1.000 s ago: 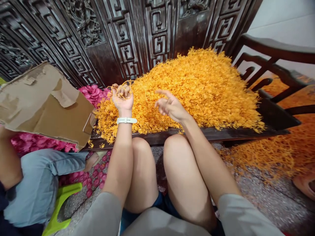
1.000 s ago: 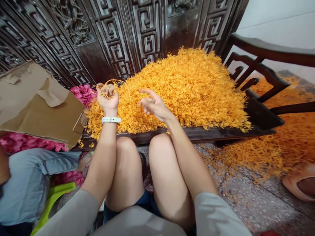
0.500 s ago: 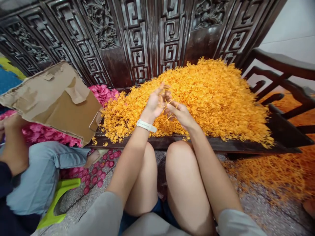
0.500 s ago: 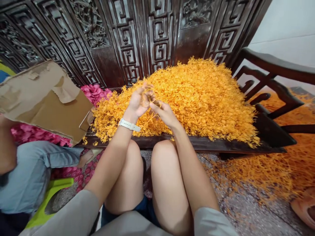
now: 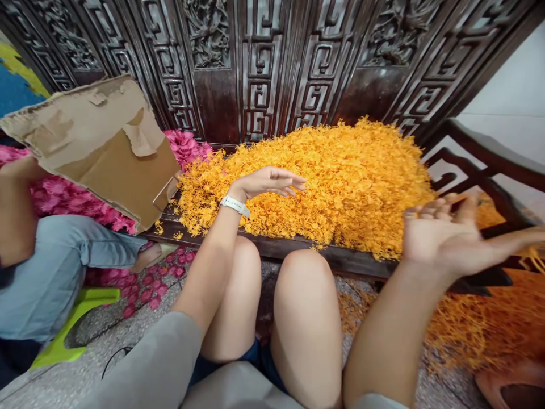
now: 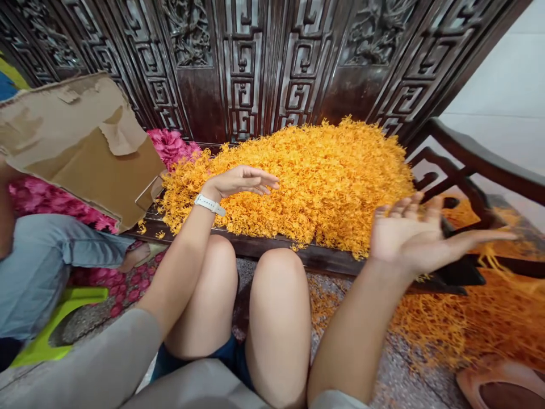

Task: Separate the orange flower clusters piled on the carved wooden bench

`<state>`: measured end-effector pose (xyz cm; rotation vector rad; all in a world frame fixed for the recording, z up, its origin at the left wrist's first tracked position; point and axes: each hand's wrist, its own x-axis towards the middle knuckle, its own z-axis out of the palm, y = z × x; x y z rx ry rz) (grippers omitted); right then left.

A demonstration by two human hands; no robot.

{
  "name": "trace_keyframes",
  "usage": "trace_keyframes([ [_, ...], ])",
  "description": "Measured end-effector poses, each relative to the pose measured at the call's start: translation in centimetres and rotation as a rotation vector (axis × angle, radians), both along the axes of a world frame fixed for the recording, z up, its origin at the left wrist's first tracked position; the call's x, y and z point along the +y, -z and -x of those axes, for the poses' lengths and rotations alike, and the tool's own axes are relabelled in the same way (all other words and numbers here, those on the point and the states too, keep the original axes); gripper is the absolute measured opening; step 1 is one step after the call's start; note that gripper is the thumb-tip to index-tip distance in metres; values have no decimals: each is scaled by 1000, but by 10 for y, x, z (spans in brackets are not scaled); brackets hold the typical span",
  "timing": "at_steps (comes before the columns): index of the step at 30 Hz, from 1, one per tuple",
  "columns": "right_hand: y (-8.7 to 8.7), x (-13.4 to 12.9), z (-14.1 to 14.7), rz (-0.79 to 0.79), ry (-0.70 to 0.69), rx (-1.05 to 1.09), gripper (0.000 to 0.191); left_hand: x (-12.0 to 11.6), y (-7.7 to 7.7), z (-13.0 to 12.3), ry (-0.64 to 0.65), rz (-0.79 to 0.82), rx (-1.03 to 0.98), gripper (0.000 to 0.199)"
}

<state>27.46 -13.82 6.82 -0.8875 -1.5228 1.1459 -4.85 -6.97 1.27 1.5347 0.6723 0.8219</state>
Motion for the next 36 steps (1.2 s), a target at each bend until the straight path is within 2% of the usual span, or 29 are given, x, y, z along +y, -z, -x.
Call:
trace_keyframes([
  [2, 2, 3, 11, 11, 6, 82, 37, 18, 14, -2, -434, -98, 1, 31],
  [5, 18, 12, 36, 30, 22, 203, 35, 43, 38, 7, -1131, -269, 79, 7],
  [6, 24, 16, 44, 33, 36, 251, 35, 48, 47, 13, -1286, -287, 138, 10],
  [7, 30, 20, 53, 36, 50, 300, 35, 52, 55, 20, -1380, -277, 208, 24],
  [8, 35, 25, 61, 41, 59, 333, 33, 53, 63, 27, -1416, -247, 284, 38],
  [10, 36, 35, 79, 40, 31, 295, 29, 52, 77, 38, -1378, -169, 453, 61],
  [12, 27, 47, 101, -8, -76, 68, 22, 48, 86, 42, -1324, -116, 630, 67],
  [15, 5, 66, 141, -193, -206, -412, 17, 45, 88, 36, -1358, -94, 784, 46],
  [16, -1, 73, 155, -251, -195, -541, 16, 45, 86, 33, -1370, -100, 790, 35],
  [18, -4, 84, 179, -332, -89, -725, 19, 45, 81, 28, -1383, -139, 739, 21],
  [20, 5, 92, 194, -380, 51, -847, 36, 46, 74, 25, -1352, -258, 611, 19],
  [22, 22, 98, 200, -417, 154, -934, 51, 47, 67, 23, -1276, -427, 468, 21],
  [23, 31, 100, 200, -433, 181, -968, 53, 47, 64, 22, -1231, -507, 417, 21],
  [25, 47, 106, 195, -462, 185, -1010, 44, 47, 58, 20, -1150, -618, 374, 21],
  [27, 56, 113, 186, -463, 181, -1011, 35, 47, 54, 20, -1083, -671, 366, 21],
  [28, 58, 117, 181, -448, 190, -999, 36, 47, 55, 20, -1052, -680, 363, 28],
  [31, 59, 128, 166, -354, 285, -920, 47, 49, 67, 26, -1007, -608, 417, 72],
  [32, 59, 132, 162, -326, 321, -878, 51, 50, 73, 29, -1008, -556, 465, 80],
  [34, 60, 138, 155, -275, 365, -766, 54, 52, 87, 35, -1003, -445, 559, 77],
  [36, 65, 142, 149, -251, 358, -647, 52, 56, 98, 39, -1007, -370, 574, 59],
])
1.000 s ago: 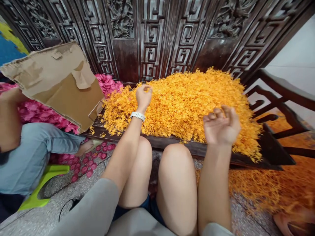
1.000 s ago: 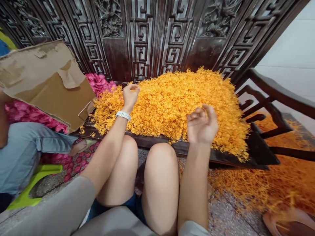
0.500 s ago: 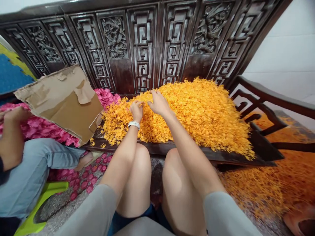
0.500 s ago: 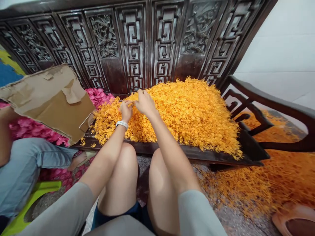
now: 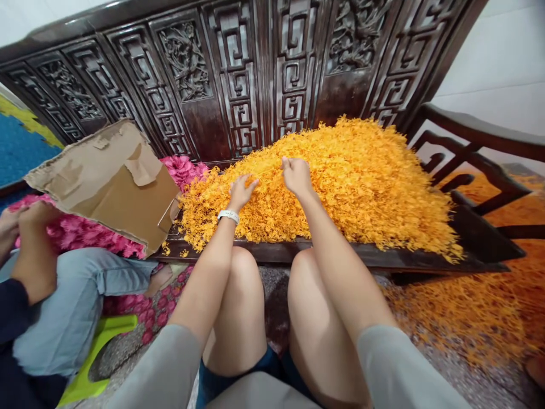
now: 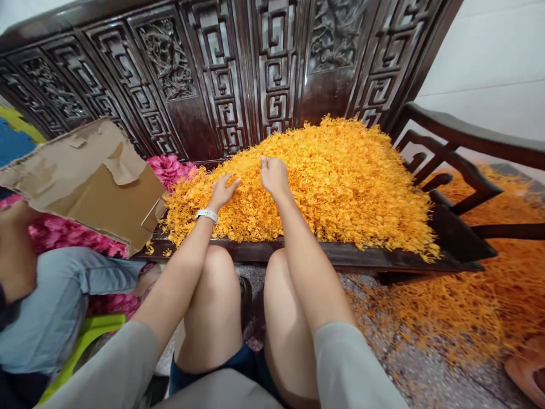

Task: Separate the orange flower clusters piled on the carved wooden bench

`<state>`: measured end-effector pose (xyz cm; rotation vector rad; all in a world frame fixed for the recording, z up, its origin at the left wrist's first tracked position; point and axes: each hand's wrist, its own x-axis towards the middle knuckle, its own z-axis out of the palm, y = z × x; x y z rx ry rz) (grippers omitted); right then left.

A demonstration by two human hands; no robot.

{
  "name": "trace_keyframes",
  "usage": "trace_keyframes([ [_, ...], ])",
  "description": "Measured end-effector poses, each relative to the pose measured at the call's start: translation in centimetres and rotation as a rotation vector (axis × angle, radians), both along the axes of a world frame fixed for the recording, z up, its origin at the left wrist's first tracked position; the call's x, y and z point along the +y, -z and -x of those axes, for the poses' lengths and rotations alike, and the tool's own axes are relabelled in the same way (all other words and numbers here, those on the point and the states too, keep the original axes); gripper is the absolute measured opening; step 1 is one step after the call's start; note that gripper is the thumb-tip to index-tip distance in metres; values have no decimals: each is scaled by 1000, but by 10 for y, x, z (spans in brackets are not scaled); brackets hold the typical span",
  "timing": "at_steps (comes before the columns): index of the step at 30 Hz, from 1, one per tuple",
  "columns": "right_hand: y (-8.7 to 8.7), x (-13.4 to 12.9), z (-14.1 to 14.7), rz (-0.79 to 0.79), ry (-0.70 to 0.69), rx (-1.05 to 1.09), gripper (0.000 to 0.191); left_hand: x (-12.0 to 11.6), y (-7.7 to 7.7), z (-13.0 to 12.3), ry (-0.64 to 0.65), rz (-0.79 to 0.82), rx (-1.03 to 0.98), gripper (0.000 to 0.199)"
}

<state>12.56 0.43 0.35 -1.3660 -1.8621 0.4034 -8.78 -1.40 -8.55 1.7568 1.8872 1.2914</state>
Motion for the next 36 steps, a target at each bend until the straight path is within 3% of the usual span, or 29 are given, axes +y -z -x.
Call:
trace_keyframes([
  [2, 5, 2, -4, 7, -60, 68, 42, 3, 3, 0, -8, -38, -60, 42],
  [4, 10, 2, -7, -9, -138, 47, 28, 6, -3, -4, 4, -161, -137, 44],
  [7, 14, -2, -7, -67, -229, -99, 43, 6, -22, -15, 85, -383, -265, 54],
  [10, 14, -6, -2, -109, -221, -203, 27, 4, -40, -28, 137, -480, -367, 55],
  [14, 8, -6, 1, -139, -90, -75, 34, 1, -43, -32, 117, -370, -330, 54],
  [17, 3, 1, -5, -96, 64, 121, 39, 0, -29, -19, 34, -199, -159, 63],
  [20, 0, 8, -17, -42, 185, 383, 50, 1, -10, -1, 64, -36, -1, 60],
  [24, -7, 5, -29, 26, 158, 674, 60, 2, -2, 10, 50, -27, 57, 50],
  [27, -14, -5, -27, 101, 80, 736, 63, 0, -17, -3, 68, -178, 18, 43],
  [31, -18, -12, -13, 162, -22, 754, 68, -11, -52, -42, 142, -395, -76, 41],
  [36, -17, -8, -3, 150, -195, 831, 68, -27, -77, -83, 151, -478, -225, 50],
])
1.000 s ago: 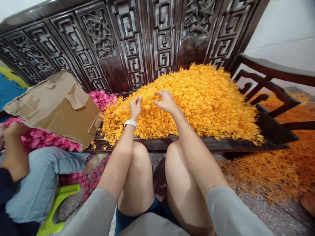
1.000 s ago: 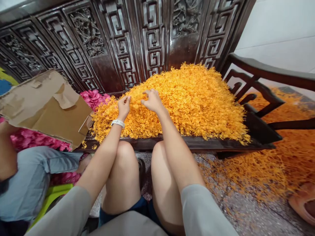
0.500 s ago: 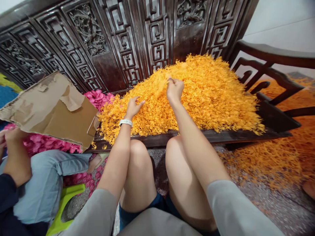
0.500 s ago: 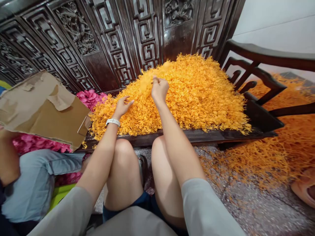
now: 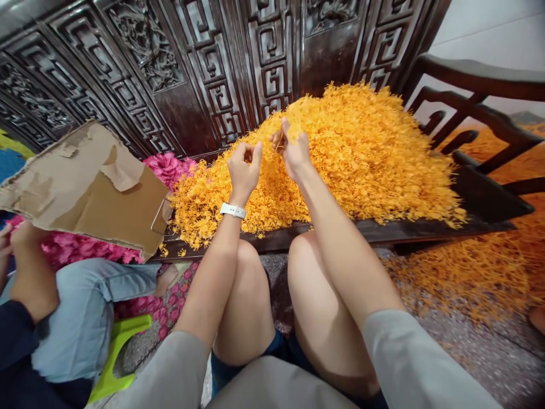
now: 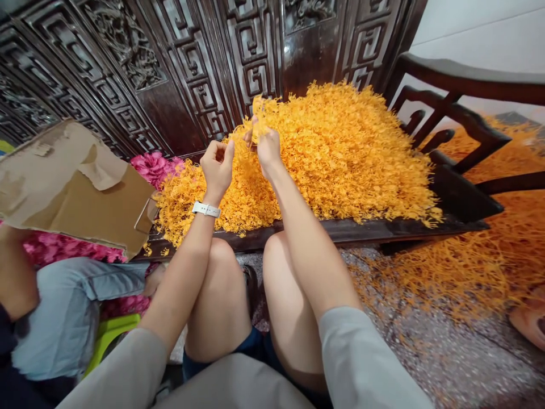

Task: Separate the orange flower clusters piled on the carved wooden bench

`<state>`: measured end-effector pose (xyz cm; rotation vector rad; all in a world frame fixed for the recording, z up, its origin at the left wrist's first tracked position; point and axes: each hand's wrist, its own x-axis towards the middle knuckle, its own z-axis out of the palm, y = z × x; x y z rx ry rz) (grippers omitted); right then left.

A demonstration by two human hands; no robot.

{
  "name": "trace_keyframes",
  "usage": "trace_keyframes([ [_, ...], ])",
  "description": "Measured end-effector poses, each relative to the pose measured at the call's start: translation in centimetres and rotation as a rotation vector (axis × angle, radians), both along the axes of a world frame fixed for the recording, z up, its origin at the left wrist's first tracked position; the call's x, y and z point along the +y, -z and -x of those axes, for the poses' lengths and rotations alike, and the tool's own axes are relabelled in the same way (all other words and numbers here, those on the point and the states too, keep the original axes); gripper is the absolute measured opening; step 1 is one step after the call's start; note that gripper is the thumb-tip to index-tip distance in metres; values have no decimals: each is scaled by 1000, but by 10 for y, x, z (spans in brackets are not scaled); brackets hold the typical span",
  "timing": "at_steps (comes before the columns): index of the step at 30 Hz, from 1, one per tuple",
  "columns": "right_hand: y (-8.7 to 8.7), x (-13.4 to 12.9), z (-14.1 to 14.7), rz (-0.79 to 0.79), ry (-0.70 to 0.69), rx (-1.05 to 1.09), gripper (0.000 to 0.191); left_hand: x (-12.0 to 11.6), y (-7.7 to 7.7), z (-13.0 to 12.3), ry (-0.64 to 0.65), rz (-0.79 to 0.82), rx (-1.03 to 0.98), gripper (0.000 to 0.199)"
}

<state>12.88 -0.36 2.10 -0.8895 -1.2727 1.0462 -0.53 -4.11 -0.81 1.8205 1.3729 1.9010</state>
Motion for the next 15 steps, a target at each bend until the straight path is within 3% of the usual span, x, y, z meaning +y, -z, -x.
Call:
trace_keyframes([
  [3, -1, -1, -1, 30, -27, 23, 66, -2, -1, -6, 70, 25, 52, 43],
  [7, -2, -5, -4, 40, -50, 77, 65, 4, 3, -5, 171, 54, 103, 52],
  [10, -1, -5, -7, 40, -57, 87, 67, 10, 6, -3, 197, 65, 15, 49],
  [15, 0, -1, -6, 90, -80, 57, 65, 24, 10, 3, 124, 120, -198, 39],
])
